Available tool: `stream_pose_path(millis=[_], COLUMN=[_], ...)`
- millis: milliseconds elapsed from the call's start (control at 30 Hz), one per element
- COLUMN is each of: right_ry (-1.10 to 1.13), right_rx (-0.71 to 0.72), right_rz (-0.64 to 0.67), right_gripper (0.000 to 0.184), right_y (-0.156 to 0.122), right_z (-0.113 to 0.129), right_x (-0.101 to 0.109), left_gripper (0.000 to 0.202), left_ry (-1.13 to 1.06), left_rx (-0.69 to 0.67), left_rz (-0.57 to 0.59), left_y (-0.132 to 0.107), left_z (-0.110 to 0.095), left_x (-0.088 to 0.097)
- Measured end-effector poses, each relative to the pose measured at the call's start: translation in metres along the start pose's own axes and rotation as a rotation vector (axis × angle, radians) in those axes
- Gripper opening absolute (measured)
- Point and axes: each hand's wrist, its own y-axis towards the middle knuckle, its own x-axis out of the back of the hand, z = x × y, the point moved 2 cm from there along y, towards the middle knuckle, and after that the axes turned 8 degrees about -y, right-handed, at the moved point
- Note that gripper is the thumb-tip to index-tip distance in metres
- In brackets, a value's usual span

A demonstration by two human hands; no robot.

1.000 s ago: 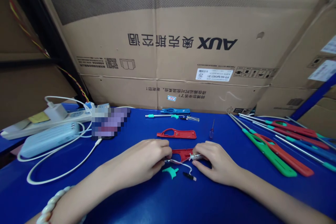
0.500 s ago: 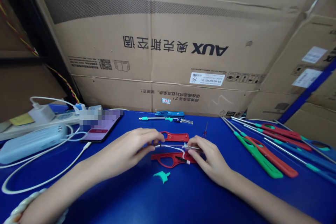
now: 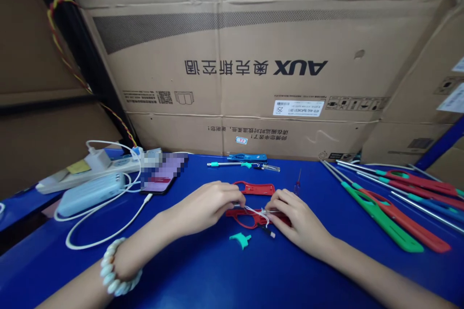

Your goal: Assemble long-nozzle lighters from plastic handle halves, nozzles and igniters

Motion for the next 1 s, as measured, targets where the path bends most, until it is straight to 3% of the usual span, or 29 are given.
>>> stream_pose_path(millis=[300, 1000], right_ry=[-0.015, -0.001], right_rx=[-0.002, 0.020], right_rz=[-0.006, -0.026], right_gripper=[0.008, 0.009], right_y=[-0.003, -0.003], right_z=[0.000, -0.002], right_x=[-0.002, -0.001], left_gripper=[0.026, 0.023], left_ry=[0.032, 0.137], left_rx=[0.012, 0.060], left_rz=[-0.012, 0.060], left_y=[-0.006, -0.010], left_z=[0.012, 0.014], left_x=[-0.007, -0.013])
